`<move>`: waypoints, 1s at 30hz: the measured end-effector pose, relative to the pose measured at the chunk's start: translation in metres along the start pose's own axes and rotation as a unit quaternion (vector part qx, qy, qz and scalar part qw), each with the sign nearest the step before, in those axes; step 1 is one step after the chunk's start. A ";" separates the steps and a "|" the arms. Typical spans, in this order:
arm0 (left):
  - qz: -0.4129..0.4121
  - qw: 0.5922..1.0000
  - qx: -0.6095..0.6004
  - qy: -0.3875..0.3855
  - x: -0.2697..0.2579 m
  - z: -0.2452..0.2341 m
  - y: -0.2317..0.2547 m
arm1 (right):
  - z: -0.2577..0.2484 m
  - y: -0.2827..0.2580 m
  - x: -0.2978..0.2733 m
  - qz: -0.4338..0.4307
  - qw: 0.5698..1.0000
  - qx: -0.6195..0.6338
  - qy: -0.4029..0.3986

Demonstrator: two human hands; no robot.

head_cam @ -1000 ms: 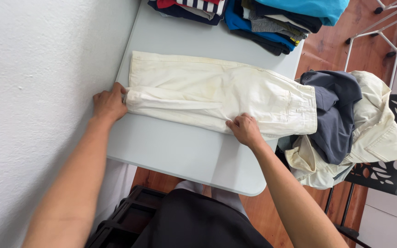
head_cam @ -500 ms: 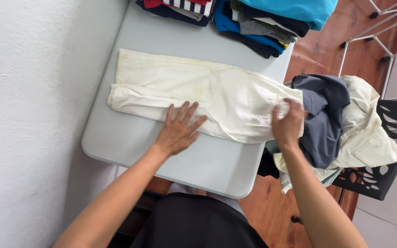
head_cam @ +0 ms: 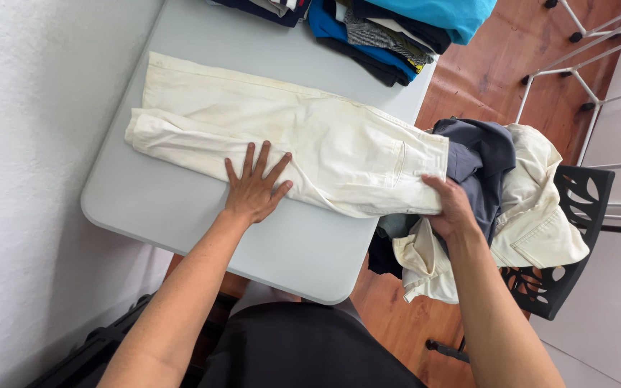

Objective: The person folds a black shirt and a blue shirt on a table, removes a pile of white and grey garments from a drawer, and then folds a white pair of shorts and a pair of grey trousers on the table.

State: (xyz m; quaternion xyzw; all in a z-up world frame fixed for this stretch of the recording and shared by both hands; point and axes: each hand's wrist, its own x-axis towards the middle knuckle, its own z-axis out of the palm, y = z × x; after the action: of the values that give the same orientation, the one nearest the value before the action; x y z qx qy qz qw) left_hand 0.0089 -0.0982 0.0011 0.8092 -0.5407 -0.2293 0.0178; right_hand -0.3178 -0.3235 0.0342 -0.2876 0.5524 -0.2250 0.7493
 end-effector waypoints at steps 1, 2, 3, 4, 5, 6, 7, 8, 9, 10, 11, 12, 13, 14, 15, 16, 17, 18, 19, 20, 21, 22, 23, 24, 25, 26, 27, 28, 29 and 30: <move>-0.008 1.000 -0.005 -0.018 0.001 -0.001 0.001 | 0.009 -0.010 -0.011 -0.053 0.997 -0.024 -0.051; -0.016 0.999 -0.010 -0.036 0.001 -0.003 0.002 | 0.022 -0.020 -0.023 -0.053 0.997 -0.026 -0.052; -0.019 0.999 -0.012 -0.034 0.003 -0.006 0.002 | 0.037 -0.030 -0.034 -0.108 0.989 -0.040 -0.096; -0.017 0.998 -0.020 -0.058 0.005 -0.009 0.002 | 0.053 -0.040 -0.046 -0.162 0.975 -0.054 -0.139; -0.018 0.996 -0.027 -0.083 0.005 -0.013 -0.001 | 0.071 -0.049 -0.058 -0.161 0.975 -0.057 -0.142; -0.021 0.996 -0.029 -0.082 0.006 -0.016 -0.004 | 0.091 -0.057 -0.069 -0.182 0.968 -0.076 -0.154; -0.032 0.991 -0.078 -0.101 0.010 -0.021 -0.009 | 0.113 -0.063 -0.079 -0.207 0.959 -0.096 -0.167; -0.041 0.984 -0.127 -0.118 0.014 -0.026 -0.016 | 0.136 -0.066 -0.088 -0.209 0.958 -0.098 -0.170; -0.041 0.984 -0.127 -0.116 0.022 -0.033 -0.026 | 0.159 -0.065 -0.096 -0.233 0.948 -0.136 -0.170; -0.031 0.942 -0.325 -0.078 0.029 -0.040 -0.036 | 0.183 -0.062 -0.101 -0.257 0.935 -0.175 -0.169; -0.022 0.859 -0.510 -0.036 0.031 -0.047 -0.044 | 0.207 -0.057 -0.105 -0.273 0.922 -0.210 -0.177; -0.023 0.859 -0.511 -0.034 0.031 -0.057 -0.054 | 0.232 -0.050 -0.107 -0.288 0.907 -0.245 -0.185; -0.055 0.797 -0.600 -0.051 0.029 -0.070 -0.067 | 0.263 -0.037 -0.105 -0.341 0.884 -0.262 -0.185; -0.086 0.724 -0.681 -0.067 0.026 -0.083 -0.079 | 0.293 -0.023 -0.103 -0.393 0.857 -0.278 -0.185; -0.087 0.725 -0.681 -0.064 0.023 -0.095 -0.094 | 0.320 -0.008 -0.103 -0.353 0.866 -0.322 -0.146; -0.049 0.638 -0.765 -0.067 0.019 -0.107 -0.112 | 0.348 0.007 -0.102 -0.312 0.871 -0.365 -0.108; -0.010 0.539 -0.839 -0.072 0.014 -0.114 -0.129 | 0.372 0.024 -0.100 -0.286 0.864 -0.391 -0.141; -0.013 0.538 -0.840 -0.073 0.012 -0.118 -0.148 | 0.391 0.039 -0.098 -0.258 0.854 -0.415 -0.175; -0.011 0.571 -0.819 -0.061 0.013 -0.121 -0.166 | 0.401 0.053 -0.094 -0.256 0.854 -0.418 -0.174; -0.009 0.603 -0.796 -0.049 0.013 -0.121 -0.184 | 0.409 0.067 -0.091 -0.300 0.808 -0.462 -0.207; -0.009 0.602 -0.797 -0.049 0.013 -0.118 -0.198 | 0.412 0.079 -0.085 -0.344 0.756 -0.503 -0.241; -0.058 0.673 -0.737 -0.034 0.014 -0.112 -0.208 | 0.409 0.088 -0.079 -0.343 0.755 -0.505 -0.241; -0.107 0.739 -0.665 -0.020 0.014 -0.109 -0.219 | 0.404 0.096 -0.072 -0.376 0.747 -0.502 -0.222; -0.109 0.740 -0.663 -0.020 0.016 -0.107 -0.227 | 0.397 0.103 -0.065 -0.408 0.737 -0.499 -0.202; -0.114 0.756 -0.644 0.018 0.017 -0.104 -0.229 | 0.386 0.110 -0.059 -0.453 0.721 -0.499 -0.159; -0.120 0.771 -0.624 0.055 0.018 -0.102 -0.230 | 0.374 0.114 -0.053 -0.497 0.701 -0.498 -0.116; -0.118 0.770 -0.624 0.053 0.019 -0.101 -0.230 | 0.361 0.114 -0.044 -0.508 0.674 -0.531 -0.075; -0.135 0.785 -0.598 0.090 0.020 -0.102 -0.232 | 0.349 0.114 -0.036 -0.516 0.644 -0.563 -0.034; -0.152 0.798 -0.569 0.128 0.021 -0.103 -0.235 | 0.338 0.115 -0.031 -0.516 0.644 -0.563 -0.032; -0.151 0.798 -0.569 0.127 0.024 -0.101 -0.234 | 0.327 0.114 -0.028 -0.495 0.619 -0.609 -0.016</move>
State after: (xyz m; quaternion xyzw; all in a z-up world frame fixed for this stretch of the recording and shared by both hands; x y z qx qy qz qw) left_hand 0.2587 -0.0439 0.0179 0.7467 -0.1769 -0.3906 0.5084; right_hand -0.0110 -0.1620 0.0489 -0.9118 0.3246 -0.1693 0.1859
